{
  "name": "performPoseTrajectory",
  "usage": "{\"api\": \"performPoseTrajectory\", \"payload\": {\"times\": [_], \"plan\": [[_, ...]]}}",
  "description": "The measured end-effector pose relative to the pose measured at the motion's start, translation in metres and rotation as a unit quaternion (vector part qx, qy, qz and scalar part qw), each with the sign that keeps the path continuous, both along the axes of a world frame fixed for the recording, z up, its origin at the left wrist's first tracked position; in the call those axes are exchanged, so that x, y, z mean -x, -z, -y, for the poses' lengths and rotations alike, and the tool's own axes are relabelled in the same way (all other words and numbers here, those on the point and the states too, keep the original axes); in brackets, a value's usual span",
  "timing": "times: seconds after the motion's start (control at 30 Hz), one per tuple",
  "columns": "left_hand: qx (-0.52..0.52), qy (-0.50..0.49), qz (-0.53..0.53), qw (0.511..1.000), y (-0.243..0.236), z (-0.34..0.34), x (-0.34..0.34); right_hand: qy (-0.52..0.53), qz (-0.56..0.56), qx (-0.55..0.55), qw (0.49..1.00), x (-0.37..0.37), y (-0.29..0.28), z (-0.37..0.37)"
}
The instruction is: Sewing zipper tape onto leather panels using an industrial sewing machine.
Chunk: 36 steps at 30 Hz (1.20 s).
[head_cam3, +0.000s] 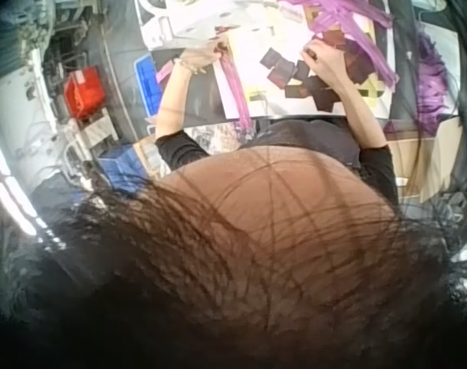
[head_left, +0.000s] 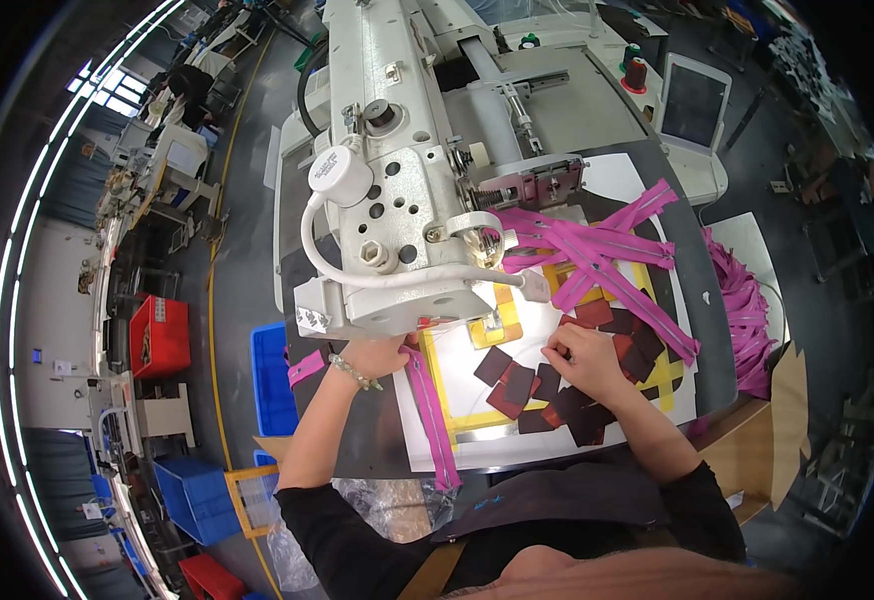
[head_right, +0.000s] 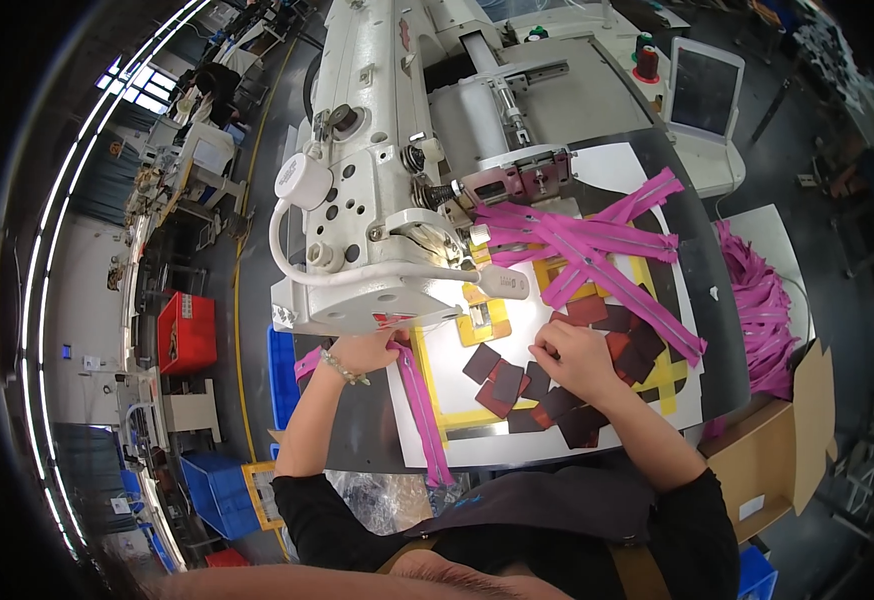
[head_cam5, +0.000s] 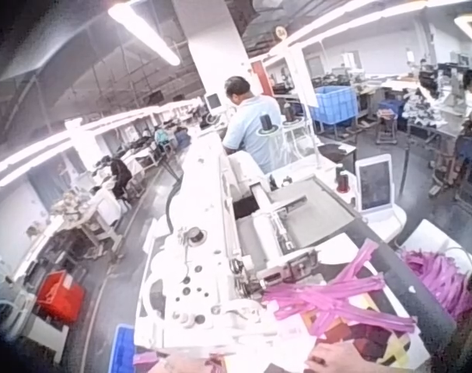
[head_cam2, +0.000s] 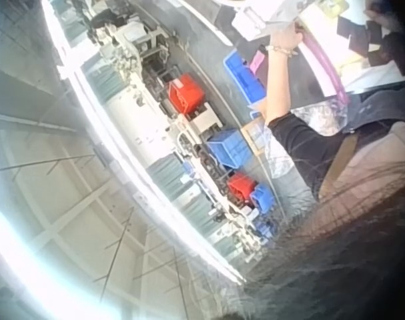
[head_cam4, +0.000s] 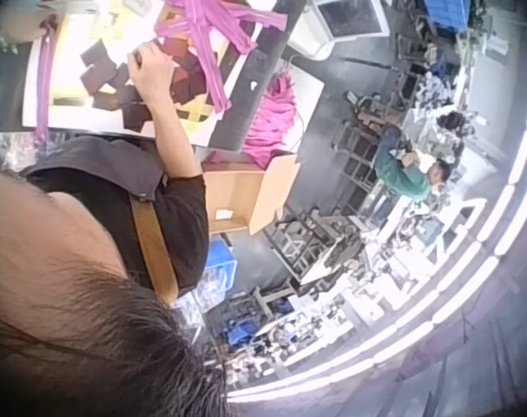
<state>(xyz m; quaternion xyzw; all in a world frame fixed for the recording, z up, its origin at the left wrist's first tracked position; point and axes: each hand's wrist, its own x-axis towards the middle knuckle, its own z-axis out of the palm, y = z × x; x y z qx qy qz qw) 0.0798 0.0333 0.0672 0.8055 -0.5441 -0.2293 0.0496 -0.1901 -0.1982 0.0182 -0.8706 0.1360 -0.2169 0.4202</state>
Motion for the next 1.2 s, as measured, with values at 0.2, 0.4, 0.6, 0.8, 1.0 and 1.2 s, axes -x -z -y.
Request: {"api": "performPoseTrajectory", "payload": {"times": [0.2,0.4,0.6,0.8,1.0,1.2], "plan": [[0.221,-0.098,-0.009,0.97,0.036,-0.037,-0.021,0.001,-0.004,-0.001,1.0,0.001,0.0,0.0],[0.504,-0.367,-0.422,0.657,0.057,-0.06,-0.024,0.0,-0.003,-0.013,1.0,0.001,0.001,0.0],[0.616,-0.337,-0.545,0.459,0.047,-0.07,-0.013,0.002,-0.006,-0.016,1.0,0.001,0.0,0.0],[0.73,-0.422,-0.488,0.227,0.044,-0.057,-0.004,0.001,-0.025,-0.029,0.999,0.002,-0.002,-0.001],[0.724,-0.447,-0.257,0.458,0.032,-0.069,-0.007,-0.001,-0.022,-0.023,0.999,0.003,-0.003,0.0],[0.721,-0.405,-0.104,0.553,0.026,-0.102,-0.028,-0.006,-0.012,-0.016,1.0,0.003,-0.002,-0.001]]}}
